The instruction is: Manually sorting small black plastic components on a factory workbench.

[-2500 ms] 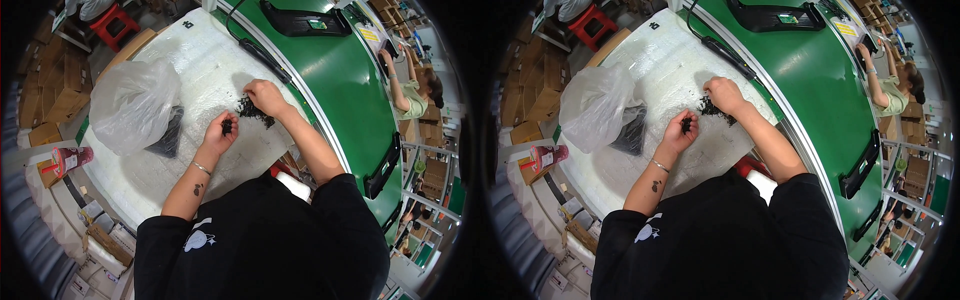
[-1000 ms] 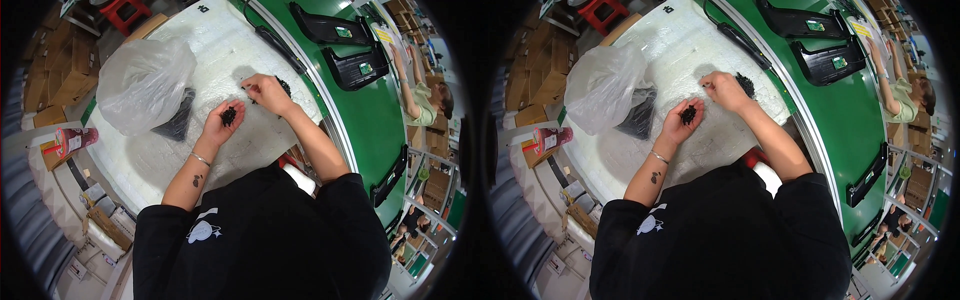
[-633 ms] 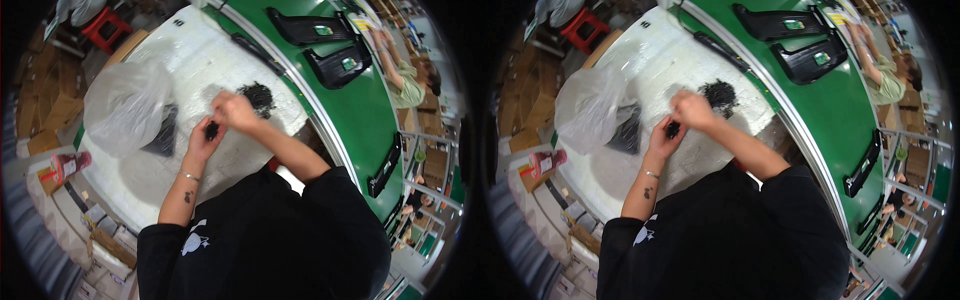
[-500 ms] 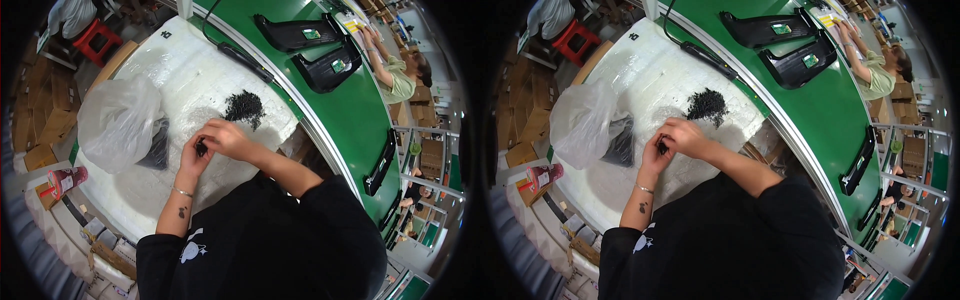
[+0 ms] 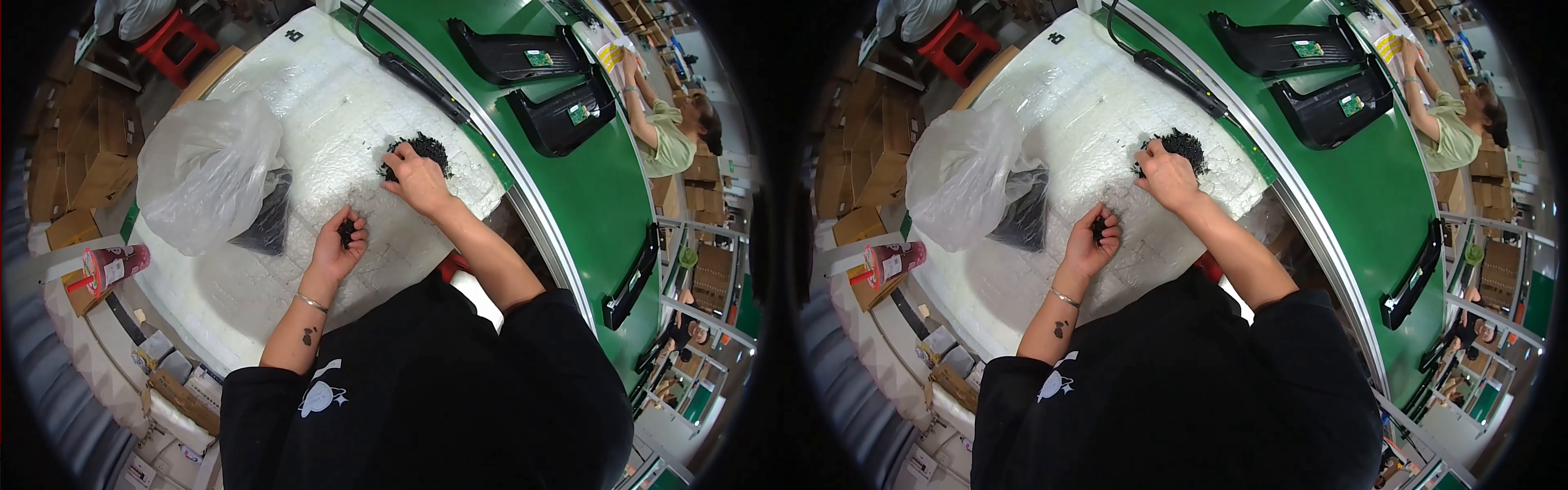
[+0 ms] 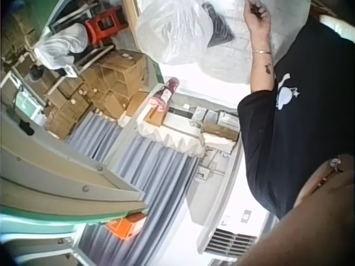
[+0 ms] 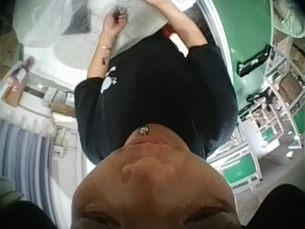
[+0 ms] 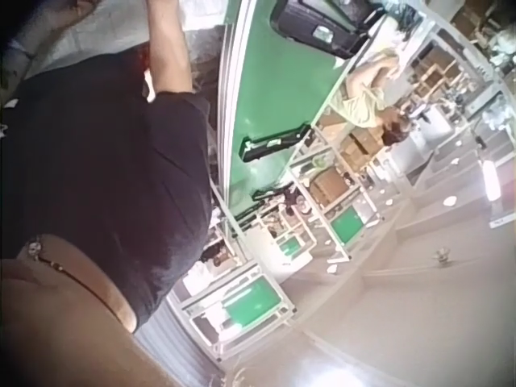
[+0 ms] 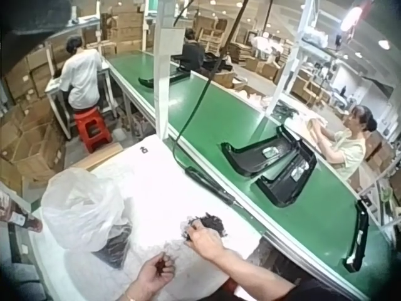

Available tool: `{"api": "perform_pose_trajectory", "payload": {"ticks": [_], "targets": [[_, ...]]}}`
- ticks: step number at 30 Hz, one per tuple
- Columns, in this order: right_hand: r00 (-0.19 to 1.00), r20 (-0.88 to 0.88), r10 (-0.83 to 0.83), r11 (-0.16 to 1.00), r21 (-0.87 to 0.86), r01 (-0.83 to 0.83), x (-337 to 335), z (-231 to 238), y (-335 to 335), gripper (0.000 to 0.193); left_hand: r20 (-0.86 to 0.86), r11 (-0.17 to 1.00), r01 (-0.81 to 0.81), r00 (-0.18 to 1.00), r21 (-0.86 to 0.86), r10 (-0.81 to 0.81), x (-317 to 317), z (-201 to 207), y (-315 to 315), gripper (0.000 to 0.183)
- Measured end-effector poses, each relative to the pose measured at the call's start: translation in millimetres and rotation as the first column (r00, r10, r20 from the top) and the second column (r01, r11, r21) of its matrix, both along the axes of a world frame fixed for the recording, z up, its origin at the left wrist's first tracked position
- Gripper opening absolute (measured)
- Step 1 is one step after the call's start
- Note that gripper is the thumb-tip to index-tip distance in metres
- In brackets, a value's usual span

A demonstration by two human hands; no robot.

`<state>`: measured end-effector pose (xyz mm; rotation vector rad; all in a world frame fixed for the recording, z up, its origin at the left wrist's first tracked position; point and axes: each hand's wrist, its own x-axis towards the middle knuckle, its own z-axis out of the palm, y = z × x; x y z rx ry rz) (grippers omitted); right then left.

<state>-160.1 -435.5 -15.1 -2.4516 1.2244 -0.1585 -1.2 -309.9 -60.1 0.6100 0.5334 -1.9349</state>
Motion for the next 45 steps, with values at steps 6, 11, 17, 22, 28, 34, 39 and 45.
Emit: {"api": "perform_pose_trajectory", "payload": {"ticks": [6, 11, 17, 22, 28, 34, 39, 45], "targets": [[1.000, 0.006, 0.003, 1.000, 0.025, -0.003, 0.7, -11.8, 0.4, 0.030, 0.010, 1.000, -0.002, 1.000, 0.000, 0.002, -1.7, -0.3, 4.3, 0.020], [0.992, 0.122, -0.020, 0.999, 0.032, 0.016, -3.3, -11.0, -2.2, 0.019, 0.009, 1.000, 0.019, 1.000, 0.005, -0.019, -0.9, -2.6, 4.8, 0.021], [0.731, 0.447, -0.515, 0.597, 0.799, -0.067, -8.0, 9.3, -9.9, 0.017, 0.129, 0.997, 0.000, 0.992, 0.079, -0.010, -5.5, 1.2, -8.5, 0.023], [0.651, 0.347, -0.675, 0.251, 0.938, -0.240, -8.1, 45.0, 0.3, 0.023, 0.149, 0.992, -0.024, 0.988, -0.121, 0.042, -18.7, 18.5, -35.5, 0.030], [0.759, 0.475, -0.446, 0.456, 0.850, -0.264, -2.9, 55.2, 12.6, 0.024, 0.106, 0.953, -0.001, 0.994, -0.304, 0.034, -17.4, 23.3, -33.4, 0.030], [0.843, 0.329, -0.425, 0.828, 0.518, 0.215, -4.7, 24.7, -28.9, 0.016, 0.011, 0.997, -0.039, 0.999, -0.071, 0.040, -4.1, 8.3, -32.7, 0.020], [0.983, 0.175, -0.054, 0.980, 0.199, 0.018, 4.8, -7.8, -27.7, 0.027, -0.087, 0.998, -0.034, 0.996, -0.055, 0.029, -0.6, -10.4, -30.6, 0.022], [0.996, -0.063, 0.060, 0.992, 0.111, -0.053, 18.5, -12.0, -24.2, 0.030, -0.041, 1.000, -0.023, 0.999, -0.019, 0.022, 0.1, -17.0, -21.7, 0.021]]}}
